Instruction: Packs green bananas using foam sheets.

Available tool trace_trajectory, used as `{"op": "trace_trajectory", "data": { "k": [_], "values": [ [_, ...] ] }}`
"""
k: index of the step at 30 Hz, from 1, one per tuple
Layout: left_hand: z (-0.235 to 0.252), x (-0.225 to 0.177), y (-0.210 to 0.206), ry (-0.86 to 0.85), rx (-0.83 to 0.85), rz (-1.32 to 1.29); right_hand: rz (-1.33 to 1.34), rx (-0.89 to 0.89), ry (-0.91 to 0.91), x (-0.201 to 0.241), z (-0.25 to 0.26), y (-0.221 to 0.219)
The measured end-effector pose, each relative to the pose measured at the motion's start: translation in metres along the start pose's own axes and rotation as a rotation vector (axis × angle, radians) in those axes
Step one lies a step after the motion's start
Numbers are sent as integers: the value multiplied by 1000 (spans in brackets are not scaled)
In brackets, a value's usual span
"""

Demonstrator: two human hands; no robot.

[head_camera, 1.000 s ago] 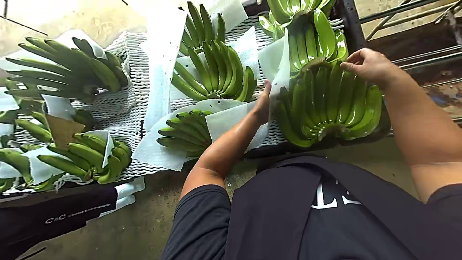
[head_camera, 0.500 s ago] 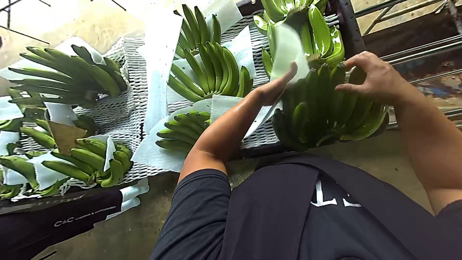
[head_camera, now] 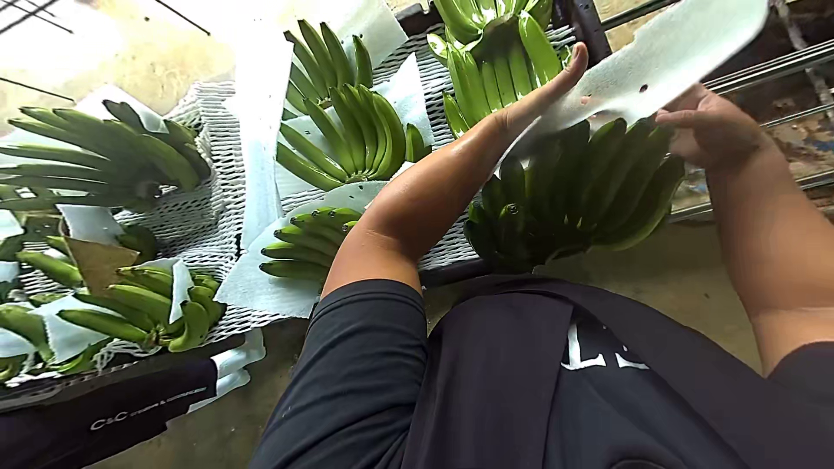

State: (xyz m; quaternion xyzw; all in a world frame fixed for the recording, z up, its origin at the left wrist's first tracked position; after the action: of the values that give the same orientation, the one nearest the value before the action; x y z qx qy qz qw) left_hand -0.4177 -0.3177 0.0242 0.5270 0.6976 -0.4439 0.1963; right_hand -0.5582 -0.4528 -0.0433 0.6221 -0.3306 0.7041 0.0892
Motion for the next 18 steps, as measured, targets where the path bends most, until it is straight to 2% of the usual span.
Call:
{"op": "trace_trajectory", "data": {
  "k": [2,6,9,11,14,16,18],
  "values": [
    [-2,0,11,48,-133,81,-60,-92,24,-1,-2,22],
    [-23,16,52,245,-300,462,-497,-155,-60,12,-29,36],
    [-51,32,82,335,-350,499,-784,-151,-115,24,-34,29],
    [-64,32,82,351,-376,501,-1078,-68,-167,28,-28,19],
    [-73,19,68,365,-378,545,-1504,169,-111,28,-20,6],
    [-82,16,66,406,-375,503,-1651,302,-27,28,-27,-8],
    [-90,18,68,426,-310,448,-1674,390,51,30,-33,-17]
  ]
}}
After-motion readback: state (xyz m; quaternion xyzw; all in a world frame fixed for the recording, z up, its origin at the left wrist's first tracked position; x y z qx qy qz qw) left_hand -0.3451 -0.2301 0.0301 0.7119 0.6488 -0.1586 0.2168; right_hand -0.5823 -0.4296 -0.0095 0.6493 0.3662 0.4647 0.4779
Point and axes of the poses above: each hand's wrist, its own z-axis towards the middle knuckle, its own y-axis out of the back of the hand, x = y × z, the point moved 9 cm from there along z, towards the middle knuckle, and after that the axes turned 6 degrees about y, right-handed, at the moved point
